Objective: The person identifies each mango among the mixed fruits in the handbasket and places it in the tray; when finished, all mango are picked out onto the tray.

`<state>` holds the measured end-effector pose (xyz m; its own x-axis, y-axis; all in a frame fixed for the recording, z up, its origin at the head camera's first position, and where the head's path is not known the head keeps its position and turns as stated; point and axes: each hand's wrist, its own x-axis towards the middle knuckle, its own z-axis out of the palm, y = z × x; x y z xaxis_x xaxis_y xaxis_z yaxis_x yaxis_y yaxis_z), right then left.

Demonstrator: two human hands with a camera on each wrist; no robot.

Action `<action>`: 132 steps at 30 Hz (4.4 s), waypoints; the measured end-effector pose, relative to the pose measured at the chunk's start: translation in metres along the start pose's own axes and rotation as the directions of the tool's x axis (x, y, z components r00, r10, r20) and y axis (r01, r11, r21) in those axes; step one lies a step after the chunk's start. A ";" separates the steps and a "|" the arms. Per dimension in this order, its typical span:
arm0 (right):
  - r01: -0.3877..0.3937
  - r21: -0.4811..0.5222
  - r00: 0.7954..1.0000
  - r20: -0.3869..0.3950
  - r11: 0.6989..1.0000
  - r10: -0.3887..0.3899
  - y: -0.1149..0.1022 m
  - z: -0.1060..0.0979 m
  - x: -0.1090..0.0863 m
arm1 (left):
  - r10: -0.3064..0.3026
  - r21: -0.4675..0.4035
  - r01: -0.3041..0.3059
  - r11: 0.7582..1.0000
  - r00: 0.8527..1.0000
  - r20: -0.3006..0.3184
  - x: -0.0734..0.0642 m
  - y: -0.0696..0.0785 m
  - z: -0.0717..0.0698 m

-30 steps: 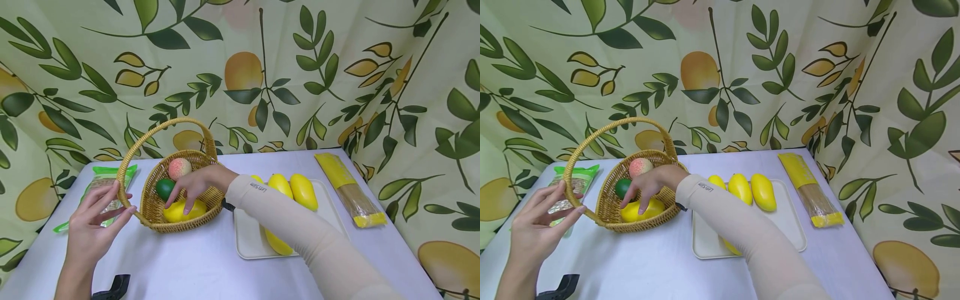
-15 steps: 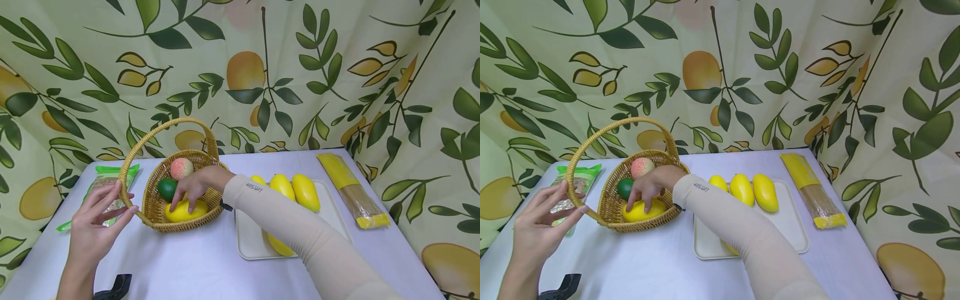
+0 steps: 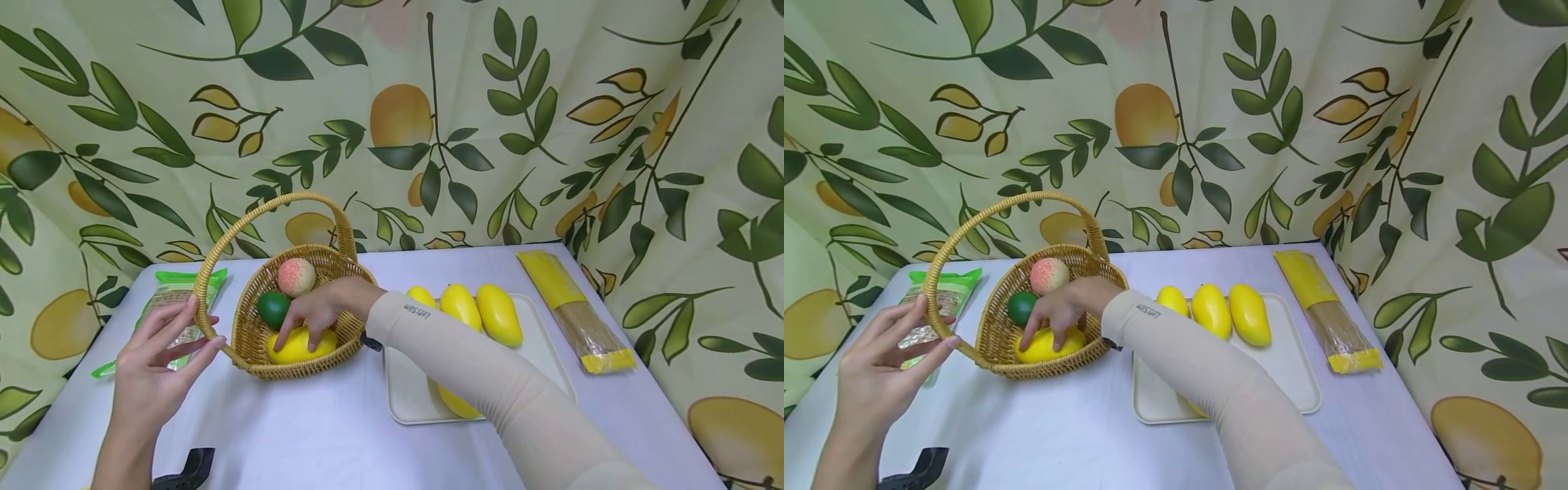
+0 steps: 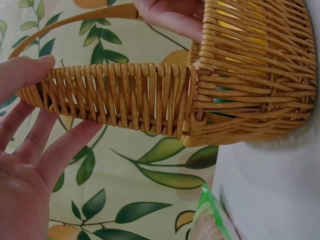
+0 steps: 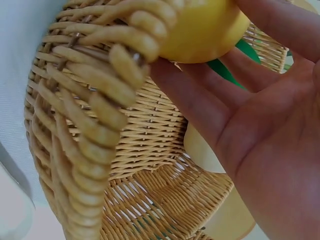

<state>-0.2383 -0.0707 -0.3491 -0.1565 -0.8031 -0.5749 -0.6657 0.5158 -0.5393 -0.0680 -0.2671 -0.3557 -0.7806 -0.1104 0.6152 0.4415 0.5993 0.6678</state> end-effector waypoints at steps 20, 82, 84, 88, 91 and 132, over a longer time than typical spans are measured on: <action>0.079 -0.036 0.995 -0.059 0.996 -0.081 0.001 -0.021 -0.028 | -0.024 0.025 0.024 0.999 1.000 -0.003 0.000 0.001 0.000; 0.081 0.220 0.779 -0.623 0.972 0.075 0.073 0.013 -0.284 | 0.024 -0.024 -0.024 0.999 1.000 -0.006 -0.001 -0.002 0.001; 0.081 0.243 0.773 -0.627 0.967 0.093 0.076 0.021 -0.290 | 0.030 -0.029 -0.030 0.999 1.000 -0.006 -0.001 -0.003 0.000; 0.070 0.288 0.757 -0.638 0.955 0.137 0.083 0.039 -0.302 | 0.047 -0.045 -0.047 0.998 0.999 -0.007 0.000 -0.003 0.000; 0.071 0.315 0.742 -0.651 0.947 0.161 0.089 0.053 -0.309 | 0.047 -0.037 -0.048 0.998 0.999 -0.006 0.000 -0.003 0.000; 0.032 0.408 0.695 -0.665 0.913 0.273 0.144 0.226 -0.273 | 0.044 -0.056 -0.045 0.997 0.999 -0.016 0.000 -0.002 0.001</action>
<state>-0.1269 0.2905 -0.4085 -0.7760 -0.6156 -0.1372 -0.3151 0.5668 -0.7612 -0.0692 -0.2677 -0.3576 -0.7531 -0.0964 0.6508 0.5005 0.5580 0.6619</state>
